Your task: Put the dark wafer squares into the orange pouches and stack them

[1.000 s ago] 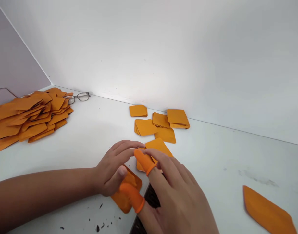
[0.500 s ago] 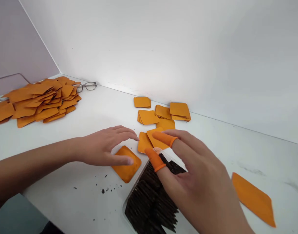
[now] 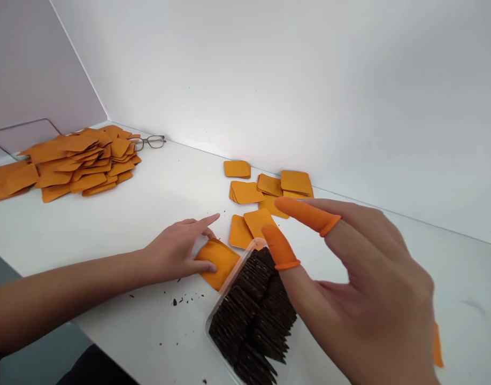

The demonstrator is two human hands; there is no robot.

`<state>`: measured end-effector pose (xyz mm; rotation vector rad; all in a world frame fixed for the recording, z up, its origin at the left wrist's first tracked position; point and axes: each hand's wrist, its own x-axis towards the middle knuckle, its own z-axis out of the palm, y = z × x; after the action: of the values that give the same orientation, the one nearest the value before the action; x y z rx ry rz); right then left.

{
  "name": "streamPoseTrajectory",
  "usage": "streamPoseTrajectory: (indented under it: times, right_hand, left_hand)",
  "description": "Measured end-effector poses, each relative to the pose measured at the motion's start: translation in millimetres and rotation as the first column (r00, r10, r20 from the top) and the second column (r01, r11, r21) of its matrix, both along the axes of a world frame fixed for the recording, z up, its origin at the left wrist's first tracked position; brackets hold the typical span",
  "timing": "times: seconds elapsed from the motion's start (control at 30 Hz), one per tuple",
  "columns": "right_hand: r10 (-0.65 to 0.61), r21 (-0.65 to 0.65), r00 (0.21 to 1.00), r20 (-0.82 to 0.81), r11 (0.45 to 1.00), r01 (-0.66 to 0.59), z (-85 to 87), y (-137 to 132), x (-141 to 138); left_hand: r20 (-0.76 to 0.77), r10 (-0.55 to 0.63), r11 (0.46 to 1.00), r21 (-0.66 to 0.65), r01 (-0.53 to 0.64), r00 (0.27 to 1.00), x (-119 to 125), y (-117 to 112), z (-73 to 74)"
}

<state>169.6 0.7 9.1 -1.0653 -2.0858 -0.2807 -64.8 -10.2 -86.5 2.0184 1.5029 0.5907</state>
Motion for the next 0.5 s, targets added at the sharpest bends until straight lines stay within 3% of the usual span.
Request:
streamPoseTrajectory:
  times: [0.1, 0.23, 0.4, 0.5]
  right_hand:
    - [0.021, 0.095, 0.997, 0.077, 0.995, -0.029, 1.2, 5, 2]
    - [0.026, 0.23, 0.991, 0.132, 0.972, -0.056, 2.8, 6, 6]
    - [0.008, 0.237, 0.993, 0.121, 0.971, -0.036, 6.3, 4, 11]
    - [0.027, 0.219, 0.991, 0.133, 0.974, -0.056, 3.2, 3, 3]
  left_hand:
    - [0.214, 0.018, 0.997, -0.083, 0.0, 0.977, -4, 0, -1.5]
    - [0.484, 0.065, 0.978, -0.203, 0.04, 0.873, -13, -3, -9.6]
    - [0.534, 0.151, 0.949, -0.313, 0.028, 0.832, -17, -2, -12.0]
    - [0.48, 0.123, 0.97, -0.245, -0.002, 0.869, -23, 2, 1.2]
